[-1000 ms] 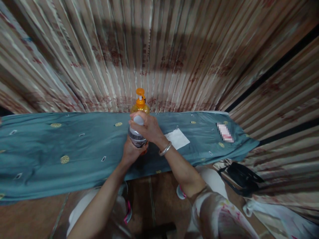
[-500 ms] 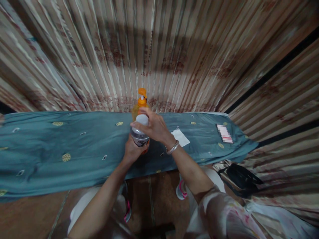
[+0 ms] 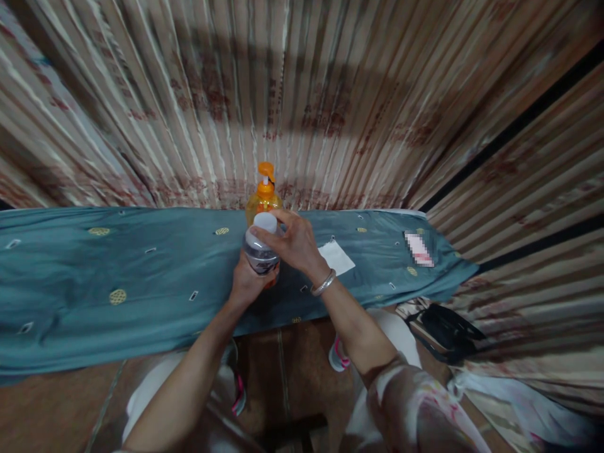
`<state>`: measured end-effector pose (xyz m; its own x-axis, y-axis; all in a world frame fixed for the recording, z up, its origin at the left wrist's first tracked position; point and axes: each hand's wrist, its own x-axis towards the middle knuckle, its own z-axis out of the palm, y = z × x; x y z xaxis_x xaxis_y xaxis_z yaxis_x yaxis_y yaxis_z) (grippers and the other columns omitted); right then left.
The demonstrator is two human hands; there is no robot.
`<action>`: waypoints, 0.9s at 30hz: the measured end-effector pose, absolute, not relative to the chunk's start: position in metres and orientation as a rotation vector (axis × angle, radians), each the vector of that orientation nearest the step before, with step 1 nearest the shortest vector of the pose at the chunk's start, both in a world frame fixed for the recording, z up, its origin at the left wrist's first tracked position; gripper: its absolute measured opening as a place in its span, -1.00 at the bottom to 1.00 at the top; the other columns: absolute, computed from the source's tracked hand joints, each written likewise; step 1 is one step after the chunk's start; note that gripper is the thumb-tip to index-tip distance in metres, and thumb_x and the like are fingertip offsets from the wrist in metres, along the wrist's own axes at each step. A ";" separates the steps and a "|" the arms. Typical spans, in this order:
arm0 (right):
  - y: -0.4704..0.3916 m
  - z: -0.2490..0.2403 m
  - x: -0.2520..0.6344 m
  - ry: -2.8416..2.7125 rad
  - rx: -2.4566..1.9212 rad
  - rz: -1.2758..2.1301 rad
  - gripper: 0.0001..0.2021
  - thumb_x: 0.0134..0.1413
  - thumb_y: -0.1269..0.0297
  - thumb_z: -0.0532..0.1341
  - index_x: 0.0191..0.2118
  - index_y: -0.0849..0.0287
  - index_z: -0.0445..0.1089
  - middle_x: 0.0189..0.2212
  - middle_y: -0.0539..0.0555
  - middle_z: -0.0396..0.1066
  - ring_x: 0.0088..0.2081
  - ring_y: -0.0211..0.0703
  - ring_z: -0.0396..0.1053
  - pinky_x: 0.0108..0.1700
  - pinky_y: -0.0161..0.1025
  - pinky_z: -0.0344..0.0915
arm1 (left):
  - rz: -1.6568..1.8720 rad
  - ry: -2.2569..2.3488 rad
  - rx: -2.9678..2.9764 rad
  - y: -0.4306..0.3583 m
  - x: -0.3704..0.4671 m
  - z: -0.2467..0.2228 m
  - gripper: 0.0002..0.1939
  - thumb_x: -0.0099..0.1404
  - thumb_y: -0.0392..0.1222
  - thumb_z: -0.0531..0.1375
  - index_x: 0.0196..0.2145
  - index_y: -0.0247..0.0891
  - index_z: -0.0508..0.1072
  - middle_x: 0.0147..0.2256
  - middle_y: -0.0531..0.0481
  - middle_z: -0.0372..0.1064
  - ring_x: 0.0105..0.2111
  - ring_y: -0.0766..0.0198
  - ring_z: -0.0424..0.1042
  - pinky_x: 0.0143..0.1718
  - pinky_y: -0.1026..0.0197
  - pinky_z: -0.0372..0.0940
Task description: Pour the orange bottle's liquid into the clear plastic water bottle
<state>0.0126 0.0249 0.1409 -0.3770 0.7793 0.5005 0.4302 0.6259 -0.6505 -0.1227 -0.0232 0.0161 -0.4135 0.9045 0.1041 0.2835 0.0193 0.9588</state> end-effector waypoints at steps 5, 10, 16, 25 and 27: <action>0.032 0.142 0.016 -2.059 -0.885 0.647 -0.67 0.24 -0.07 0.44 -0.11 0.09 0.59 -0.13 0.02 0.63 -0.11 -0.10 0.55 0.03 -0.16 0.44 | 1.413 1.725 1.225 -0.023 -0.123 0.019 -0.22 -0.17 -0.09 0.55 0.02 -0.20 0.42 -0.04 -0.22 0.64 -0.05 -0.12 0.64 0.07 -0.13 0.50; 0.029 0.142 0.016 -2.054 -0.899 0.595 -0.59 0.24 -0.14 0.42 -0.06 0.10 0.55 -0.09 0.06 0.62 -0.03 -0.06 0.55 0.10 -0.14 0.41 | 1.408 1.733 1.231 -0.023 -0.124 0.019 -0.26 -0.18 -0.08 0.54 -0.03 -0.17 0.42 -0.06 -0.19 0.64 -0.03 -0.12 0.63 0.05 -0.11 0.50; 0.025 0.139 0.009 -2.000 -1.038 0.519 -0.49 0.15 -0.26 0.43 -0.09 0.10 0.49 -0.10 0.09 0.59 -0.02 0.04 0.53 0.09 -0.06 0.42 | 1.397 1.742 1.221 -0.024 -0.123 0.019 -0.24 -0.17 -0.08 0.55 -0.01 -0.20 0.40 -0.10 -0.17 0.63 -0.10 -0.09 0.64 -0.01 -0.08 0.52; 0.028 0.143 0.016 -2.093 -0.911 0.604 -0.61 0.30 -0.14 0.36 -0.05 0.08 0.49 -0.10 0.04 0.60 -0.07 -0.08 0.53 0.06 -0.15 0.43 | 1.405 1.723 1.210 -0.024 -0.122 0.023 -0.27 -0.18 -0.14 0.56 -0.04 -0.17 0.42 -0.07 -0.17 0.65 -0.04 -0.12 0.65 0.06 -0.13 0.52; 0.027 0.144 0.016 -2.092 -0.907 0.614 -0.57 0.28 -0.18 0.37 -0.02 0.08 0.49 -0.08 0.05 0.60 -0.06 -0.07 0.54 0.08 -0.14 0.43 | 1.414 1.715 1.209 -0.024 -0.122 0.023 -0.27 -0.17 -0.16 0.56 -0.03 -0.20 0.42 -0.08 -0.17 0.64 -0.04 -0.12 0.65 0.06 -0.11 0.52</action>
